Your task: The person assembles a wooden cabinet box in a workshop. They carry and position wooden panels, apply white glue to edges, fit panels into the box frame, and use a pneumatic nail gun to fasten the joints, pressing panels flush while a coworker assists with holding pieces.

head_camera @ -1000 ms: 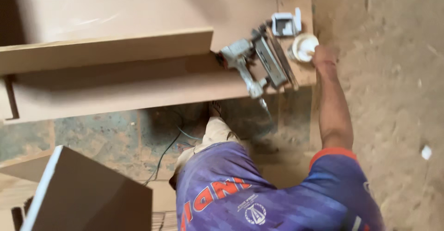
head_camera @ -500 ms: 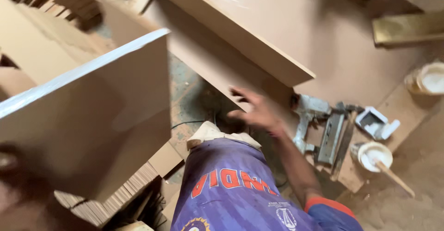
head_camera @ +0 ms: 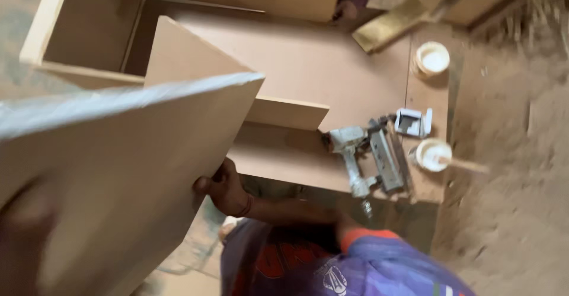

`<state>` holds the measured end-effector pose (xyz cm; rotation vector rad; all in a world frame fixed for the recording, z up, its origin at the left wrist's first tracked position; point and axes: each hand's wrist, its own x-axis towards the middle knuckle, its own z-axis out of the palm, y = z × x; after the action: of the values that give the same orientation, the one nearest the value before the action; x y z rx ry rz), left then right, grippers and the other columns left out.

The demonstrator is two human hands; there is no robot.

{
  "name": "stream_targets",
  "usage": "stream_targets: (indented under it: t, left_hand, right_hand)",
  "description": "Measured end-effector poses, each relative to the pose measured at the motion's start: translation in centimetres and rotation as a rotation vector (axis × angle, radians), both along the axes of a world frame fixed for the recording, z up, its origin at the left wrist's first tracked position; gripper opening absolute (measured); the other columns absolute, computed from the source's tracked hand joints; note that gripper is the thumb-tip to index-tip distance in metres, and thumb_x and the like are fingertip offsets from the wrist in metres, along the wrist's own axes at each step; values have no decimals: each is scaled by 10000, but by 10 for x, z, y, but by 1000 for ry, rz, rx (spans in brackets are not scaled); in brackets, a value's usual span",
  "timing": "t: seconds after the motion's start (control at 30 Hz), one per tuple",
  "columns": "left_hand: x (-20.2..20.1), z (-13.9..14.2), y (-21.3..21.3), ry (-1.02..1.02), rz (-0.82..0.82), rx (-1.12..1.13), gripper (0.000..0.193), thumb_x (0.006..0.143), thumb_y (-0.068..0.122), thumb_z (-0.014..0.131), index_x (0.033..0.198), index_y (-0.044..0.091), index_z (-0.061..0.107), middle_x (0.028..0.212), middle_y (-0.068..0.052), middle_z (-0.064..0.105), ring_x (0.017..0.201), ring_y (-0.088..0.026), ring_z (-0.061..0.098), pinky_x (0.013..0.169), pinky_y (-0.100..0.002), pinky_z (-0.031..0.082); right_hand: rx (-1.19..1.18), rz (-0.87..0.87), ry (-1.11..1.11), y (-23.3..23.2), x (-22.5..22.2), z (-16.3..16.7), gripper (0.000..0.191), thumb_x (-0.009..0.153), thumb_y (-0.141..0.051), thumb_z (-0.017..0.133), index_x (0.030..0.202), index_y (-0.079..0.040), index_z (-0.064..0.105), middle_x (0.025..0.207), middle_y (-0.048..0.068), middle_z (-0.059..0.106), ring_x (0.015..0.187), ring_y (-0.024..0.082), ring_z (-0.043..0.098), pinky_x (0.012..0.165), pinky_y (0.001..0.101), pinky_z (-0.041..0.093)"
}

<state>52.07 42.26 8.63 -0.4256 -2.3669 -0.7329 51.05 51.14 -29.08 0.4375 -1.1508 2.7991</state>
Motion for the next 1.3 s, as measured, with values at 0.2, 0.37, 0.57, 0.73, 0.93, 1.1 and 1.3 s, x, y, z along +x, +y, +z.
stream_targets:
  t: [0.2,0.37,0.57,0.73,0.93,1.1,1.3]
  left_hand:
    - [-80,96,92,-467,-393,-579,522,976,343,673,1350,77,425,777,-160,719,634,-331,736,624,-443,571]
    - [-100,104,57,-1002,-291,-759,436,948,359,650,1247,79,501,796,-160,738,680,-298,757,668,-411,628]
    - [-155,50,41,-964,-529,-321,492,856,277,712,1259,24,589,914,-172,762,831,-263,736,726,-431,596]
    - [-186,44,101,-912,-558,-124,336,891,196,679,1129,-33,617,880,-126,697,780,-211,695,681,-380,544]
    - [-221,45,194,-847,-358,-146,267,891,186,684,981,-58,622,767,-129,666,695,-195,619,606,-381,483]
    - [-261,17,247,-884,-278,-115,261,889,163,711,1000,-58,628,788,-120,668,700,-185,625,614,-365,488]
    - [-326,-11,275,-1046,-389,216,261,833,43,660,1087,-17,654,946,-67,724,839,-138,688,733,-301,533]
  right_hand:
    - [-719,32,-216,13,-72,30,474,1013,-281,673,1378,-9,541,1344,99,641,1261,270,568,1096,442,463]
    - [-513,-231,-202,99,-94,102,585,920,-412,630,1381,-63,545,1276,118,652,1190,284,596,1051,465,473]
    - [-370,-344,-342,175,-120,140,527,963,-363,646,1371,-43,554,1327,100,617,1250,278,557,1101,438,450]
    - [-194,-256,-541,239,-150,154,546,1005,-439,580,1389,-51,570,1347,108,615,1273,255,547,1090,396,459]
    - [-179,-116,-452,302,-219,139,533,1052,-431,526,1440,-66,546,1375,81,600,1288,218,536,1113,369,447]
    - [-208,-60,-471,328,-276,101,578,1050,-468,508,1459,-61,533,1398,84,597,1302,211,535,1109,357,444]
    - [-263,0,-575,332,-320,72,611,1038,-494,500,1450,-43,526,1399,105,596,1303,228,542,1105,374,456]
